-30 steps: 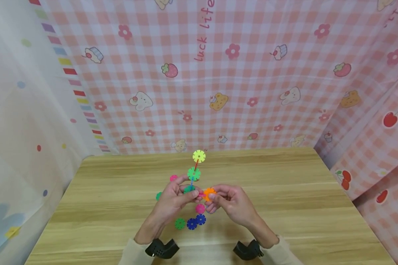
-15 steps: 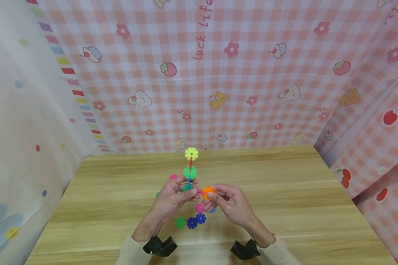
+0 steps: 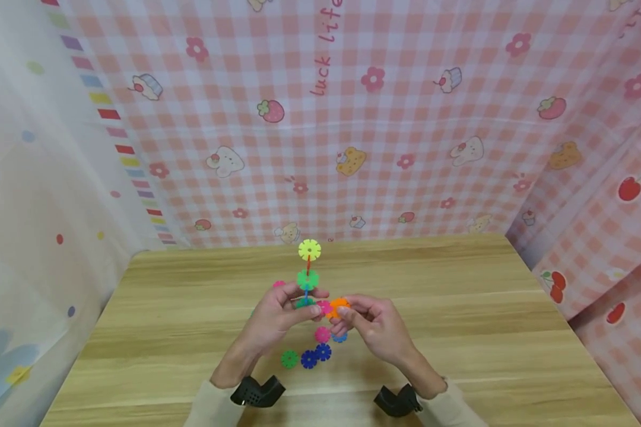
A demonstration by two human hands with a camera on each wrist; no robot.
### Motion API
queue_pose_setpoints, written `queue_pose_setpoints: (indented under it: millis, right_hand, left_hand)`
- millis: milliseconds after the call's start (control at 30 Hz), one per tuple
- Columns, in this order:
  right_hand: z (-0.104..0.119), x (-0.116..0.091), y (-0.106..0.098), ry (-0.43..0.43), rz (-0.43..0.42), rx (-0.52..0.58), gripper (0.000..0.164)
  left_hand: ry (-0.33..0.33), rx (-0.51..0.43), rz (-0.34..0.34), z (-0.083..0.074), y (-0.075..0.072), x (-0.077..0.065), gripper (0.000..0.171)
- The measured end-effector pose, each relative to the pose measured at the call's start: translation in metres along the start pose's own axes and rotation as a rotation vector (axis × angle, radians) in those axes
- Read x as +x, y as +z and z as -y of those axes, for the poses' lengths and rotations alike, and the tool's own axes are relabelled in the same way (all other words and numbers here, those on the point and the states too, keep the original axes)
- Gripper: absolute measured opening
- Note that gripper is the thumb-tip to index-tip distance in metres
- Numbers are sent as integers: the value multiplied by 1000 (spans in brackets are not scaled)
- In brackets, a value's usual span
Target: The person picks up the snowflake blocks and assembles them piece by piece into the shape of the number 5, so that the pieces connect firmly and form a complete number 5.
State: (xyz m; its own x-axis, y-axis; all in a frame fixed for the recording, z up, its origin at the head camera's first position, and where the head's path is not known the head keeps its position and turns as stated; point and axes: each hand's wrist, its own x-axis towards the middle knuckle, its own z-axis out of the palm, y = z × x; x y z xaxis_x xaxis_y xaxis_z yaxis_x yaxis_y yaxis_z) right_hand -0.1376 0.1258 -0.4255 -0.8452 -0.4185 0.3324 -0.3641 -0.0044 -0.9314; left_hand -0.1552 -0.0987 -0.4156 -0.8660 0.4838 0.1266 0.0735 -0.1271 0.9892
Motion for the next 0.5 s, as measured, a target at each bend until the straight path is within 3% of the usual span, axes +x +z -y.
queue_pose_setpoints:
  millis: [300,500]
  right_hand:
    - [2,0,-4,-3,12,-29,15]
    - [1,-1,-4,-37,40,-49,15]
  left_hand:
    - [-111,80,22,-6,-3,-1,27]
    - [-120,79,4,-6,-3,-1,25]
